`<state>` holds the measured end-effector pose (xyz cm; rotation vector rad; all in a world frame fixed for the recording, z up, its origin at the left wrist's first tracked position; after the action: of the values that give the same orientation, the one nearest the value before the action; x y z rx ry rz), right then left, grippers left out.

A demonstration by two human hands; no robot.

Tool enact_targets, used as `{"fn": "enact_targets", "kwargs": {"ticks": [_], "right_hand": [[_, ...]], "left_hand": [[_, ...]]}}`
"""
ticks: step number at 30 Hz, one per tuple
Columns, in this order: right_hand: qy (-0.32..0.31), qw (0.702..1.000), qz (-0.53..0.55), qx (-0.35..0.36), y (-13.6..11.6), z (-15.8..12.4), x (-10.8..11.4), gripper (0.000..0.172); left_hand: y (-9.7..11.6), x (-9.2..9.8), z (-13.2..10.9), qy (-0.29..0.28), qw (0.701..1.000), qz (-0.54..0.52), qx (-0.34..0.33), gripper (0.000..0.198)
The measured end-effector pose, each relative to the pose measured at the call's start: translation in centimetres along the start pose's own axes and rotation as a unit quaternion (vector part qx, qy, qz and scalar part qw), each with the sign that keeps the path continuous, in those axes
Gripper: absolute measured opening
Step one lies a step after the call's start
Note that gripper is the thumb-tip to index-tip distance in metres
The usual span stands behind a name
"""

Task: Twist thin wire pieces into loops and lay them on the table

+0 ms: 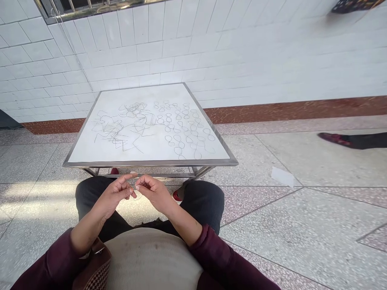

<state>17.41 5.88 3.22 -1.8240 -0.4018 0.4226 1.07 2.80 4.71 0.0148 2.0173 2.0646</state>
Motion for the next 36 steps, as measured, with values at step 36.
{"fn": "enact_targets", "kwargs": {"ticks": [36], "right_hand": [[0.024,0.999,-0.026,-0.001,0.18,-0.18,-0.15,0.015]], "left_hand": [[0.08,-0.35,-0.51,0.039,0.995,-0.037,0.082,0.052]]}}
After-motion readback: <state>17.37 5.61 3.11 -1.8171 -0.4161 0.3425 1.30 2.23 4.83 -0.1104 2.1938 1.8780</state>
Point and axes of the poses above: each hand's wrist, its own z-axis towards the middle knuckle, its own x-axis out of the back of the hand, y = z × x, the point moved 2 cm from there along z, towards the middle knuckle, and after that the axes turned 15 degrees about -x, right-handed, at the moved point
